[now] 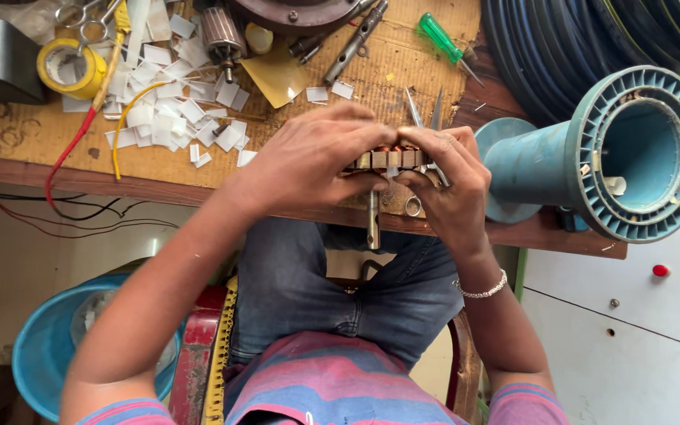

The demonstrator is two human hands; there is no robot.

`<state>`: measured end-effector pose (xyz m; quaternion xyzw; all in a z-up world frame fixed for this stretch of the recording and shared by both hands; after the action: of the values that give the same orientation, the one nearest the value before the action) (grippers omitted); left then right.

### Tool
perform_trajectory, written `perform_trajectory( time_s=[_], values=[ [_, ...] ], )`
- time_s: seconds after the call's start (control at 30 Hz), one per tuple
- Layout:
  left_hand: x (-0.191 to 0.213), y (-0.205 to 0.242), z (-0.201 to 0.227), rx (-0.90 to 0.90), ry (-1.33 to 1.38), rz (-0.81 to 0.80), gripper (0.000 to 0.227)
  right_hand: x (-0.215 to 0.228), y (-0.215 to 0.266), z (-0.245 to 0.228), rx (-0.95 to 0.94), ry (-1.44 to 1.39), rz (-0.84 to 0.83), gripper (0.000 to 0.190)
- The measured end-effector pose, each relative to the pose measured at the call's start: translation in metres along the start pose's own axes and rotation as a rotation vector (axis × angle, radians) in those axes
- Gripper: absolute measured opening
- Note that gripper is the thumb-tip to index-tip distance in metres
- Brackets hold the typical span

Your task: The person inserts small white plastic spacers into the slots of a motor stator. They use a green screwdriver to push the spacers into place and a pair of scissors to trim excess material from the spacers.

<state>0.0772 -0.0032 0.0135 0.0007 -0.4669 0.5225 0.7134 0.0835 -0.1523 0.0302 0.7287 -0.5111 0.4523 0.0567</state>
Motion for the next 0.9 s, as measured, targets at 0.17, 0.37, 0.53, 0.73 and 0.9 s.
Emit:
perform_trajectory(
  time_s=[0.17,0.37,0.53,0.73,0.9],
  values=[
    [0.005,0.021,0.01,0.153,0.107,0.35,0.052,-0.001,-0.001,0.002,-0.018,-0.043,0.002,0.046],
    [-0.014,0.041,0.013,0.289,0.211,0.481,0.046,-0.002,0.008,0.008,-0.035,-0.132,-0.007,0.041],
    [-0.015,0.047,0.023,0.224,0.15,0.505,0.045,-0.003,0.013,0.01,-0.029,-0.179,-0.031,0.039],
    [-0.016,0.05,0.029,0.226,0.126,0.546,0.043,-0.003,0.017,0.006,0.015,-0.159,-0.048,0.039],
    [-0.015,0.046,0.025,0.253,0.178,0.547,0.037,-0.003,0.014,0.011,-0.024,-0.181,-0.039,0.039]
  ],
)
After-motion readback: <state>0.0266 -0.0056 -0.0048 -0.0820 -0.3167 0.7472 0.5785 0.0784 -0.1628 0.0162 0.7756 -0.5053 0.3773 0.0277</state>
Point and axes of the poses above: each hand's wrist, its own y-axis away from the middle knuckle, its own x-axis out of the back of the hand, z = x × y, the point moved 9 cm from there along -y, towards the middle knuckle
